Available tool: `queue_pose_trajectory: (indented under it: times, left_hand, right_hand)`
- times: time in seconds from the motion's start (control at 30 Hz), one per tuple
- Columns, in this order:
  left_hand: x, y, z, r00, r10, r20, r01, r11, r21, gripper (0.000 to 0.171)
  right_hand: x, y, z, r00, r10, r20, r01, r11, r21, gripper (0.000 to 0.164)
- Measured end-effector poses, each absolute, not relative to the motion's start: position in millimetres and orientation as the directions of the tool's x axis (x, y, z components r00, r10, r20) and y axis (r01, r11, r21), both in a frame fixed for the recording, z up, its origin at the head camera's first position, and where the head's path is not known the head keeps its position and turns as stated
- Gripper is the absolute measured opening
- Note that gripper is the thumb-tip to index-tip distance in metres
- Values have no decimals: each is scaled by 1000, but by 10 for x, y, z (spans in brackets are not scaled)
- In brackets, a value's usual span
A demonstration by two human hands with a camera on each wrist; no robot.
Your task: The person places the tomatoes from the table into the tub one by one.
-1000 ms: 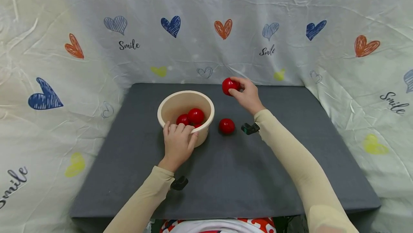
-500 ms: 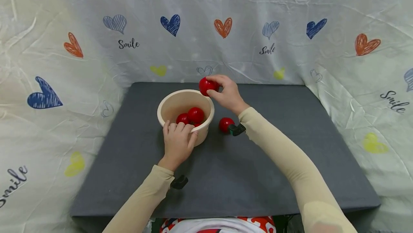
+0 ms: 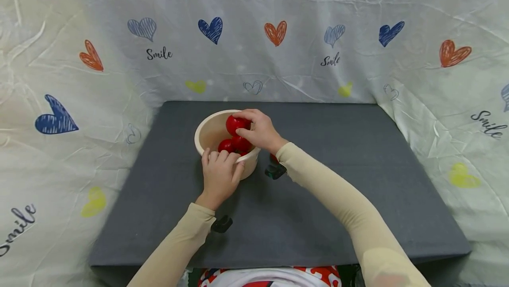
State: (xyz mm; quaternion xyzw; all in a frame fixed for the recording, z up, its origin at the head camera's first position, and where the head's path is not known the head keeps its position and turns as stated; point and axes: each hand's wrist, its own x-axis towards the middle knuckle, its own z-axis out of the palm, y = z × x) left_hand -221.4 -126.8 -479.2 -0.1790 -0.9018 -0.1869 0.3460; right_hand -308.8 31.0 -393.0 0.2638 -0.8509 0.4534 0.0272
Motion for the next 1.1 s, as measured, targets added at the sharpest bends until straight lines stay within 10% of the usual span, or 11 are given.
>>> queue_pose_trajectory:
  times: [1.1]
  left_hand:
    - [-2220, -1274, -4801, -680, 195, 707, 456, 868, 199, 26]
  right_hand:
    - [-3093, 281, -4125, -886, -419, 199, -386, 426, -818, 38]
